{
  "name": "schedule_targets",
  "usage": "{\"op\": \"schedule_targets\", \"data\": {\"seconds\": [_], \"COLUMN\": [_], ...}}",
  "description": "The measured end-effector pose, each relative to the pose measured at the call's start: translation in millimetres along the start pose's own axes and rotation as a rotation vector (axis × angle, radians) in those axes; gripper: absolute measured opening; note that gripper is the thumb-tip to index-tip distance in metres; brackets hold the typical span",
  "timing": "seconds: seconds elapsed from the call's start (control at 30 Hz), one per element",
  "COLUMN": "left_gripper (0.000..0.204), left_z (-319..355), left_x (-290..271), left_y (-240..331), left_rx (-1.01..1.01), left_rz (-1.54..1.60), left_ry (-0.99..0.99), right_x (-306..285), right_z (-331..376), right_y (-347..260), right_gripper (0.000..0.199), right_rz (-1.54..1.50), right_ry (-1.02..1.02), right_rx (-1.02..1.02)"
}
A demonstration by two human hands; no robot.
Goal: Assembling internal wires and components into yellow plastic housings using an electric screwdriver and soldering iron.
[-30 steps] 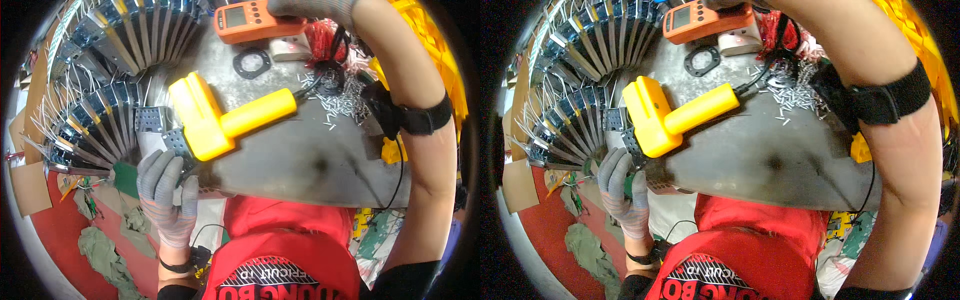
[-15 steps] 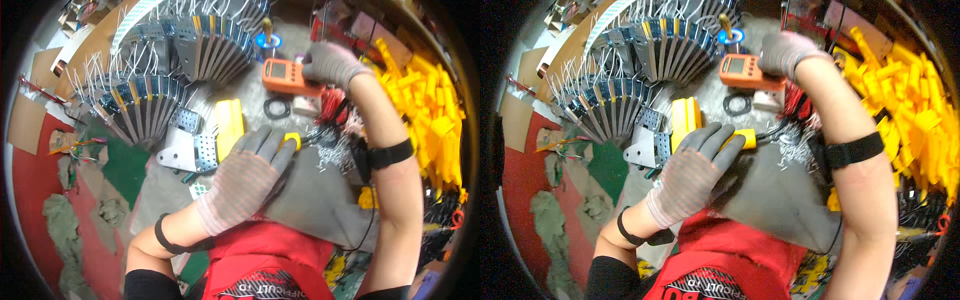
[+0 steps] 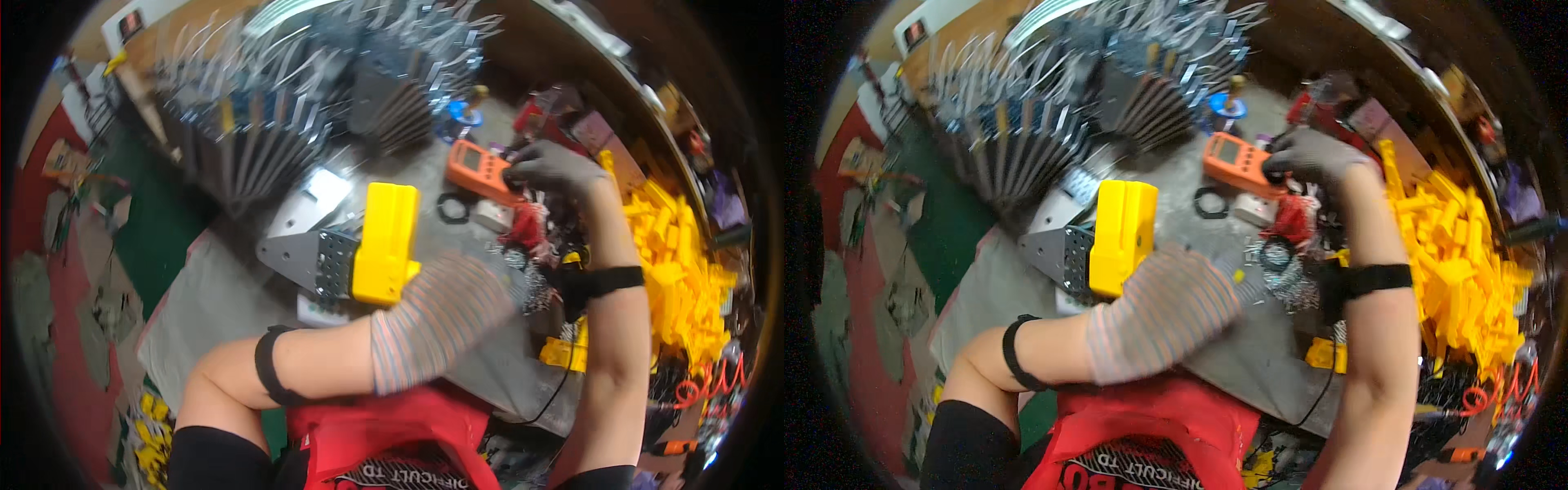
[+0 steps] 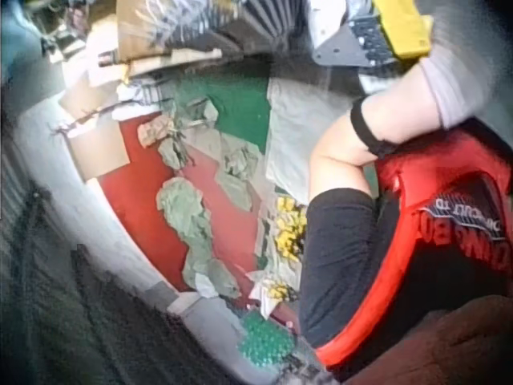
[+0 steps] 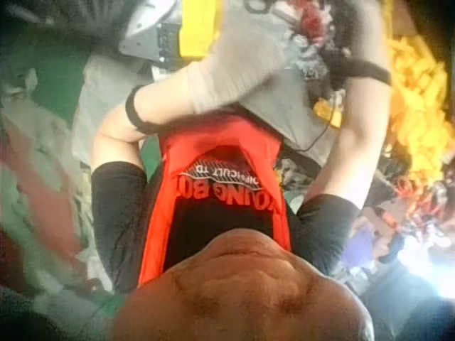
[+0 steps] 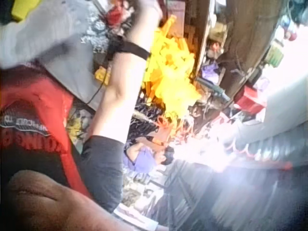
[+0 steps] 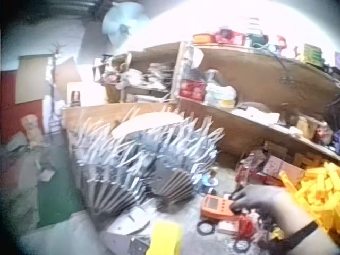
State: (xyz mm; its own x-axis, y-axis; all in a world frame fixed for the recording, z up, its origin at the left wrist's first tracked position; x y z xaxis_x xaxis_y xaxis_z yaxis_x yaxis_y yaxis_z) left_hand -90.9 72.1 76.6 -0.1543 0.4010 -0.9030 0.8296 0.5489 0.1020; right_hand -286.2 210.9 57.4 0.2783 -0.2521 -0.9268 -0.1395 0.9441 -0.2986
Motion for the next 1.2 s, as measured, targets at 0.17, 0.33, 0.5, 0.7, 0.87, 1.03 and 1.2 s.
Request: {"op": "schedule_targets", "data": {"seconds": [0.17,0.33,0.5,0.7,0.87,1.03,1.2], "left_gripper": [0.024,0.02,0.021,0.025,0.029,0.016,0.031], "left_z": [88,262,424,543,483,284,180], "left_x": [-75,-92,-22,96,146,19,-97], "left_y": [-37,-179,-264,-267,-204,-176,-102], "left_rx": [-0.241,-0.989,-1.153,-0.949,-0.942,-0.612,-0.236], "left_rz": [0.327,0.731,0.159,-0.391,0.066,0.045,0.293], "left_ry": [0.005,0.227,-0.304,-0.323,-0.47,-0.106,0.38], "right_x": [-21,40,76,110,98,76,93], "right_z": [65,67,-18,-42,11,91,149], "right_y": [-88,-178,-188,-191,-221,-202,-141], "right_gripper": [0.039,0.03,0.036,0.029,0.018,0.018,0.012], "right_rz": [-0.411,-0.22,-0.397,-0.451,-0.236,-0.19,-0.146], "right_ry": [0.128,0.088,0.422,0.51,0.842,0.693,0.666], "right_rx": [0.051,-0.359,-0.375,-0.296,-0.653,-0.344,-0.189]}}
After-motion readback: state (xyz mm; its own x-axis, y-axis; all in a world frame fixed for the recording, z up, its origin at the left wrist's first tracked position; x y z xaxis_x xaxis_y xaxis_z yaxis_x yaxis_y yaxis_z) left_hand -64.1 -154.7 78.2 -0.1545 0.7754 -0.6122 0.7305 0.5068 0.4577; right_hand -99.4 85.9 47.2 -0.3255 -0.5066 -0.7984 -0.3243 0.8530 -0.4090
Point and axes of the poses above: each hand's wrist, its own z-axis away from the middle knuckle, its own x-axis out of the palm, y = z × x, the point moved 10 cm from there along -z, towards the middle knuckle, and after that the axes turned 9 degrees about y, right-handed, at the moved point
